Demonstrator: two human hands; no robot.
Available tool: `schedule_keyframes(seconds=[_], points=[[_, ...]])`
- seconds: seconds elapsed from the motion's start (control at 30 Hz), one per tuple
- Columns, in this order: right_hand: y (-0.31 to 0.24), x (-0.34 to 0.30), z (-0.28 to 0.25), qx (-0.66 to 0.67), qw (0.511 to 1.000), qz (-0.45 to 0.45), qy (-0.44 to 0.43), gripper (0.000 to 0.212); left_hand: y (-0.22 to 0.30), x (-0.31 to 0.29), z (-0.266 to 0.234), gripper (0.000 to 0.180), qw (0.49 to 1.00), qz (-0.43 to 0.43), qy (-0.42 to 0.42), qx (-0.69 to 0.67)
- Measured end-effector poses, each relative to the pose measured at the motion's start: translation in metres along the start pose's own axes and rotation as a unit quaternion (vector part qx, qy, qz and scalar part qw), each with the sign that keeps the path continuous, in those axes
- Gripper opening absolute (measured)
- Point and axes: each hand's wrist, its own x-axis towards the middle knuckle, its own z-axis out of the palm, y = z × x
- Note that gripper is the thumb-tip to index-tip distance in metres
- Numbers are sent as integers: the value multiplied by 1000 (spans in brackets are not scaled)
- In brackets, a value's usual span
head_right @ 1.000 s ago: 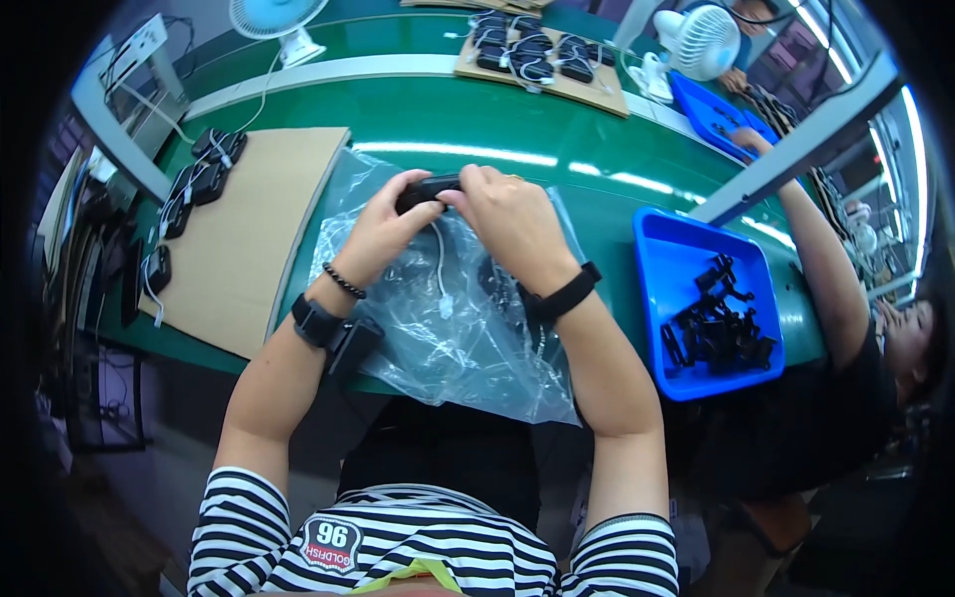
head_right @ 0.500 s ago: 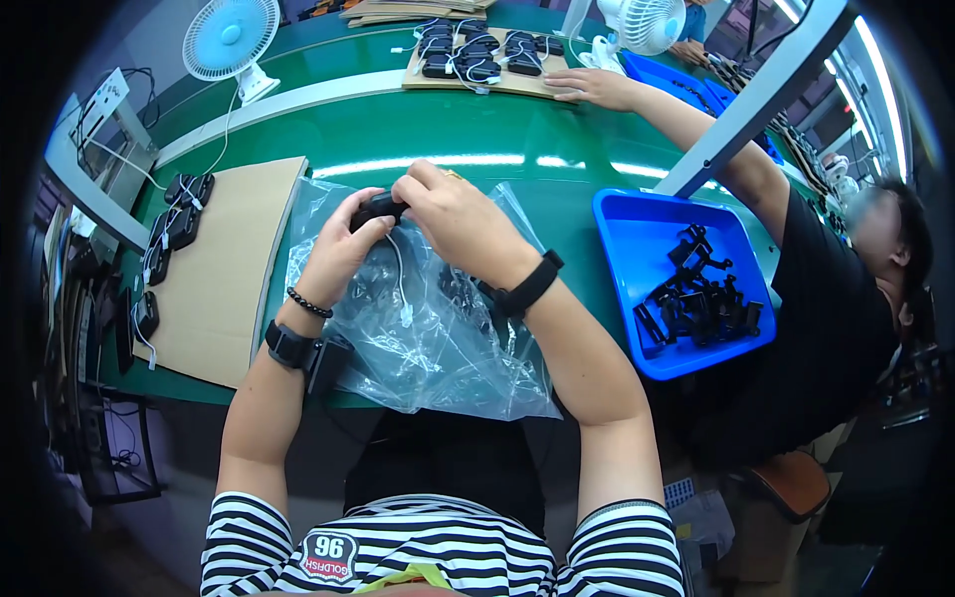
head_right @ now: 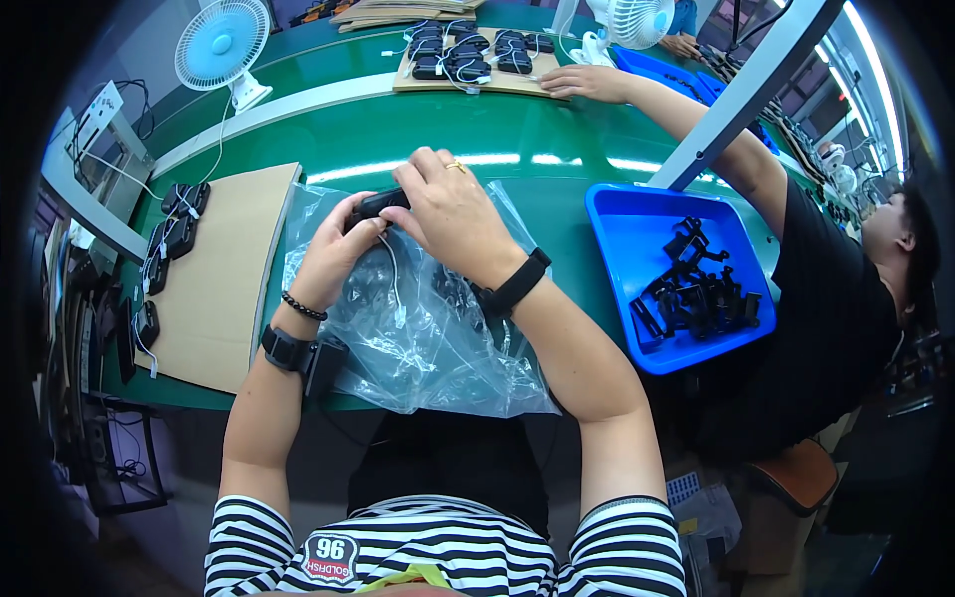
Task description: The person picks up a black electronic component and a metal bracket, fits the bracket onto the component, and presses them together by hand. They then pick up a wire and insert its connector into a port on the component before placing the assembly onto a cardboard sheet.
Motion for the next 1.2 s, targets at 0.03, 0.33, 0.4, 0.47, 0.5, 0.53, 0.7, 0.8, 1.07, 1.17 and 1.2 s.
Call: schedule_keyframes(seconds=[0.03,0.33,0.4,0.47,0.5,0.53,0.7,0.8,1.07,1.17,1.2], points=[[0,2,0,30,998,-27,48,20,0,1,0,48,1000,-3,-3,-9],[7,3,14,76,997,21,6,25,8,-3,5,51,990,-64,-57,-110],[10,1,14,104,994,11,14,25,10,-2,5,51,990,-64,-60,-111],[15,0,14,159,987,-12,30,26,11,-2,5,51,989,-63,-64,-114],[15,0,13,159,987,-11,30,26,11,-2,6,51,989,-64,-66,-114],[16,1,13,168,985,-3,24,26,11,-3,6,49,991,-62,-61,-100],[9,2,17,152,988,33,22,26,11,-2,5,46,992,-66,-60,-88],[12,1,12,164,986,31,20,25,11,-2,4,46,991,-68,-63,-92],[4,2,6,132,990,48,12,25,11,-3,5,46,990,-68,-68,-106],[7,1,1,121,992,42,6,25,12,-2,6,46,987,-74,-79,-123],[11,0,-1,141,989,33,-2,25,12,-3,7,46,988,-71,-77,-112]])
